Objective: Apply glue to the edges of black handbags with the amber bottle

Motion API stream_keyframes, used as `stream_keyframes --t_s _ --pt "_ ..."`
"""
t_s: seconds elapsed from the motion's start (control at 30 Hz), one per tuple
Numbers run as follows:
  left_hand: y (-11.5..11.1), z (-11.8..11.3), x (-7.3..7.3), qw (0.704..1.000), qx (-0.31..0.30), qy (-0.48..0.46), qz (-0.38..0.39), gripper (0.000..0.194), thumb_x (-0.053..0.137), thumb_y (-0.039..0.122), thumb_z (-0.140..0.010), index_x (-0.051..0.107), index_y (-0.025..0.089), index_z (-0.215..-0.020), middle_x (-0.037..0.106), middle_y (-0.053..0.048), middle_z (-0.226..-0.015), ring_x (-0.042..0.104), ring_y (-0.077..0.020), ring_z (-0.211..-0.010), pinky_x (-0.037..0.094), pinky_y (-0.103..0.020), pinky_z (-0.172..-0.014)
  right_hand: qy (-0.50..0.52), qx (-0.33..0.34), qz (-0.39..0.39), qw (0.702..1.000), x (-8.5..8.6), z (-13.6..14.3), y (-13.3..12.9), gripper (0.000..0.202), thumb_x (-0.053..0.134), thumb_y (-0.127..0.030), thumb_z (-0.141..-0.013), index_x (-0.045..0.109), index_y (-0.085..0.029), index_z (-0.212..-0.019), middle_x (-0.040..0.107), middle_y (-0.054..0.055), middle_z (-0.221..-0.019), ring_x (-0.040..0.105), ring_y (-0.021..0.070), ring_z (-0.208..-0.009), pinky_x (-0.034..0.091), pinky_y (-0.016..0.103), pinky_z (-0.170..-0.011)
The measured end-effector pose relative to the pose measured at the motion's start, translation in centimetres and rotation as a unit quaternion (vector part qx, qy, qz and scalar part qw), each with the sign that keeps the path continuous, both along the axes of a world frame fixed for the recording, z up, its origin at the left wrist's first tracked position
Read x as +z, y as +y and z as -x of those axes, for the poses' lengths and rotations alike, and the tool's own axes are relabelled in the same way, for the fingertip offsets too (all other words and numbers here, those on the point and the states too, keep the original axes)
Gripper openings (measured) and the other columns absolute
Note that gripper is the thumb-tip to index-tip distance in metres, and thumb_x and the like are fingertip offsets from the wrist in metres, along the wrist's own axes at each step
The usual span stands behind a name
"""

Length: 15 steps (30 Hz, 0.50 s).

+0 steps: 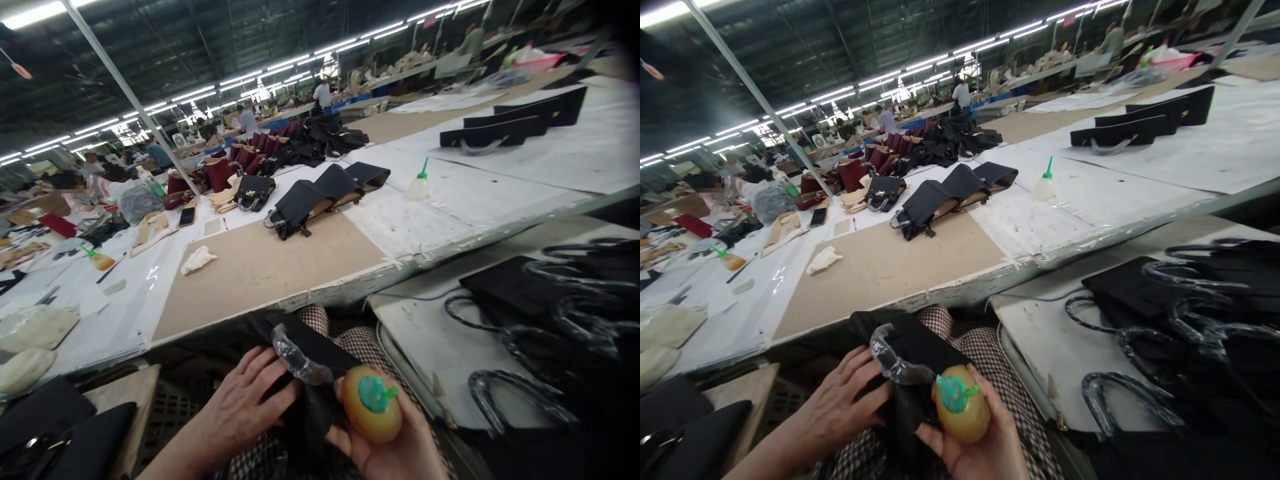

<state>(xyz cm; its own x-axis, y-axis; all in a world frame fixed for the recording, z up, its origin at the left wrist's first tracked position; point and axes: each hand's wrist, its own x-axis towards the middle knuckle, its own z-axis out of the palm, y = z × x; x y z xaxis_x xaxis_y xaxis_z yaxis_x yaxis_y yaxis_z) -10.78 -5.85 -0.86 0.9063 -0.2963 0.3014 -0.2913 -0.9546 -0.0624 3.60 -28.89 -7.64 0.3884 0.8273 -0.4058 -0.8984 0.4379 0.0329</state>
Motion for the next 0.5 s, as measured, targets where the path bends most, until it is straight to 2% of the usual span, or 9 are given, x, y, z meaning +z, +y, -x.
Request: stream_keyframes --t_s 0.1,0.17,0.23,0.3,0.37,0.43,0.5 --pt "0.6 -1.2 -0.1 0.998 -0.049 0.044 -0.002 0.036 0.054 0.016 -0.103 0.061 0.023 -0.138 0.063 -0.006 -0.140 0.045 -0.0243 -0.142 0.022 -0.047 -0.129 0.019 0.010 -0.017 1.000 -1.3 -0.6 -0.1 0.029 0.087 -0.041 -0.078 0.078 -0.030 -0.104 0.080 0.011 -0.111 0.072 0.0298 -0.104 0.053 0.060 -0.094" --pt "0.9 -2.0 -0.7 0.998 -0.056 0.027 0.003 0.036 0.050 0.012 -0.103 0.062 0.021 -0.136 0.064 -0.008 -0.139 0.046 -0.0244 -0.140 0.022 -0.048 -0.127 0.033 0.016 -0.019 0.999 -1.7 -0.9 0.0 0.031 0.086 -0.043 -0.079 0.078 -0.028 -0.105 0.080 0.012 -0.112 0.071 0.0300 -0.106 0.051 0.061 -0.097" --pt "1.0 -3.1 -1.8 0.998 -0.061 -0.002 0.008 0.030 0.050 0.013 -0.103 0.066 0.019 -0.129 0.068 -0.009 -0.131 0.053 -0.0249 -0.132 0.027 -0.049 -0.123 0.040 0.011 -0.013 0.999 -1.7 -1.0 0.3 0.031 0.087 -0.043 -0.079 0.078 -0.028 -0.105 0.080 0.011 -0.111 0.071 0.0299 -0.107 0.048 0.065 -0.101" --pt "1.0 -4.3 -3.0 0.997 -0.066 -0.031 0.033 0.022 0.050 0.014 -0.103 0.068 0.016 -0.114 0.073 -0.008 -0.112 0.063 -0.0220 -0.111 0.038 -0.047 -0.114 0.043 -0.006 -0.007 0.999 -1.5 -1.0 0.6 0.028 0.088 -0.040 -0.079 0.078 -0.029 -0.103 0.081 0.009 -0.110 0.072 0.0285 -0.106 0.042 0.072 -0.106" --pt "0.8 -5.4 -4.0 0.993 -0.070 -0.061 0.070 0.019 0.049 0.013 -0.103 0.067 0.016 -0.098 0.072 -0.004 -0.090 0.063 -0.0178 -0.089 0.046 -0.043 -0.103 0.044 -0.009 -0.016 0.999 -1.2 -1.0 1.0 0.028 0.088 -0.039 -0.079 0.078 -0.030 -0.103 0.081 0.008 -0.109 0.072 0.0267 -0.104 0.037 0.076 -0.109" --pt "0.7 -5.9 -4.3 0.989 -0.083 -0.081 0.088 0.023 0.049 0.010 -0.101 0.064 0.016 -0.085 0.067 -0.001 -0.076 0.059 -0.0156 -0.076 0.048 -0.040 -0.095 0.031 0.008 -0.035 0.999 -0.9 -1.1 1.2 0.032 0.088 -0.043 -0.078 0.078 -0.028 -0.104 0.081 0.009 -0.108 0.073 0.0270 -0.103 0.040 0.074 -0.107" --pt "0.6 -6.0 -3.9 0.986 -0.098 -0.100 0.090 0.023 0.052 0.008 -0.098 0.063 0.017 -0.080 0.066 0.000 -0.073 0.059 -0.0152 -0.074 0.050 -0.038 -0.094 0.004 0.028 -0.052 0.998 -0.7 -1.2 1.3 0.039 0.087 -0.050 -0.077 0.078 -0.024 -0.105 0.081 0.008 -0.108 0.073 0.0280 -0.099 0.050 0.066 -0.102"
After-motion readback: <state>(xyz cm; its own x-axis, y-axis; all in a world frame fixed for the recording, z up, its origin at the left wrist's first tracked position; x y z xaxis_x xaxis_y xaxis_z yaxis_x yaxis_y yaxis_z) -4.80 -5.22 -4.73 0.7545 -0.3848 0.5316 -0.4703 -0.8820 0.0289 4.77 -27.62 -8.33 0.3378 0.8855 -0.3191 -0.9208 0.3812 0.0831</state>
